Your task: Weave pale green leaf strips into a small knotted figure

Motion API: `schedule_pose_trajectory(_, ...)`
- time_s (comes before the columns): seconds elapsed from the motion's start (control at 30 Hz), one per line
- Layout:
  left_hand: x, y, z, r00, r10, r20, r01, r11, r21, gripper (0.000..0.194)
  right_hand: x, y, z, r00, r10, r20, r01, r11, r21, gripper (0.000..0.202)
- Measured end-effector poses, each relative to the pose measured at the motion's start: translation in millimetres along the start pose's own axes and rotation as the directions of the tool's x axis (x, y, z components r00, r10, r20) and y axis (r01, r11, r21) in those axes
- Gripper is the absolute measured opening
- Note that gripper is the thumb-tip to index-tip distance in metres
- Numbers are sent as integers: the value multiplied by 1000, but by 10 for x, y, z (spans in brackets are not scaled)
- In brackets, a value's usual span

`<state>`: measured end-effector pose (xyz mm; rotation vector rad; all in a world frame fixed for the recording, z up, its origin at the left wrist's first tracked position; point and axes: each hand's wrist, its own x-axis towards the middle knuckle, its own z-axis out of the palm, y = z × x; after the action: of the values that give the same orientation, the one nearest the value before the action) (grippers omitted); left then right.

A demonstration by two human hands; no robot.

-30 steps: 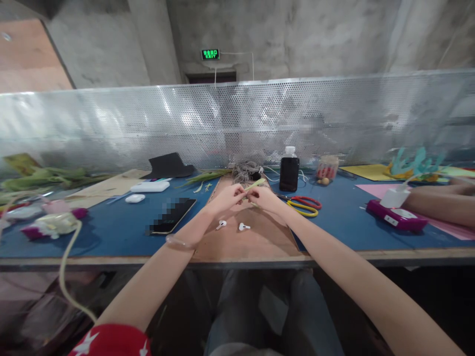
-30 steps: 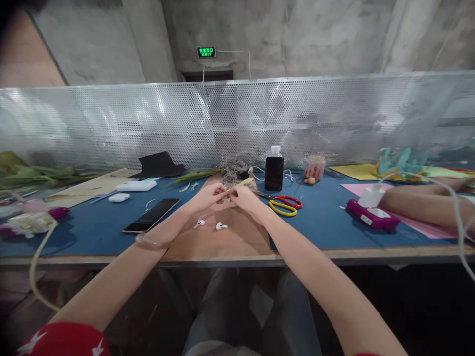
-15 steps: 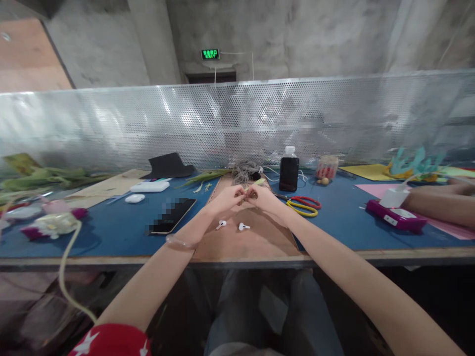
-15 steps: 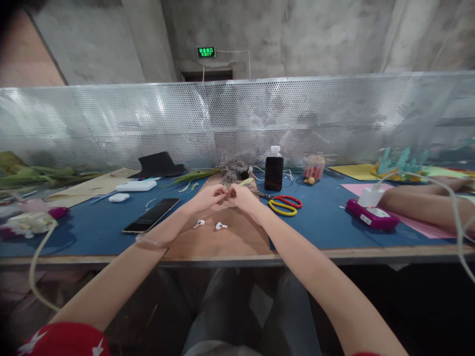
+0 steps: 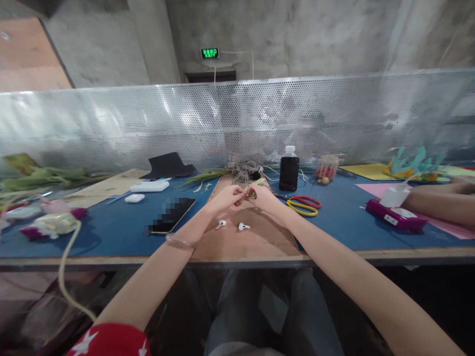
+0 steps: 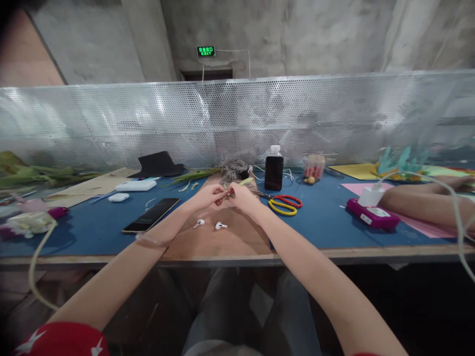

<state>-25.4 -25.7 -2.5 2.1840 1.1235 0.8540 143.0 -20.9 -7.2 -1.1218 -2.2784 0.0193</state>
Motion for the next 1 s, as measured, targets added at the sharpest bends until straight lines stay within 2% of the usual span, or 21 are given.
schedule_pose_trajectory(0.27, -17, 41, -3, 999, -41, -4, 40, 997, -63, 26, -31, -73, -71, 998, -13, 58, 14, 1000, -18, 20)
schedule_pose_trajectory(0.43, -17, 54, -4, 998, -56, -1, 56, 994, -98, 24, -29, -76, -67, 999, 21, 39, -21, 1000, -4, 21)
schedule_pose_trajectory(0.73, 64, -67, 13, 997, -78, 16, 80, 979, -190, 24, -41, -82, -72, 998, 56, 33, -58, 996, 72, 21)
schedule_pose_trajectory(1.0, 51, -27, 16, 997, -74, 31, 79, 974, -214, 25, -44, -69, -62, 997, 65, 42, -69, 993, 100, 21)
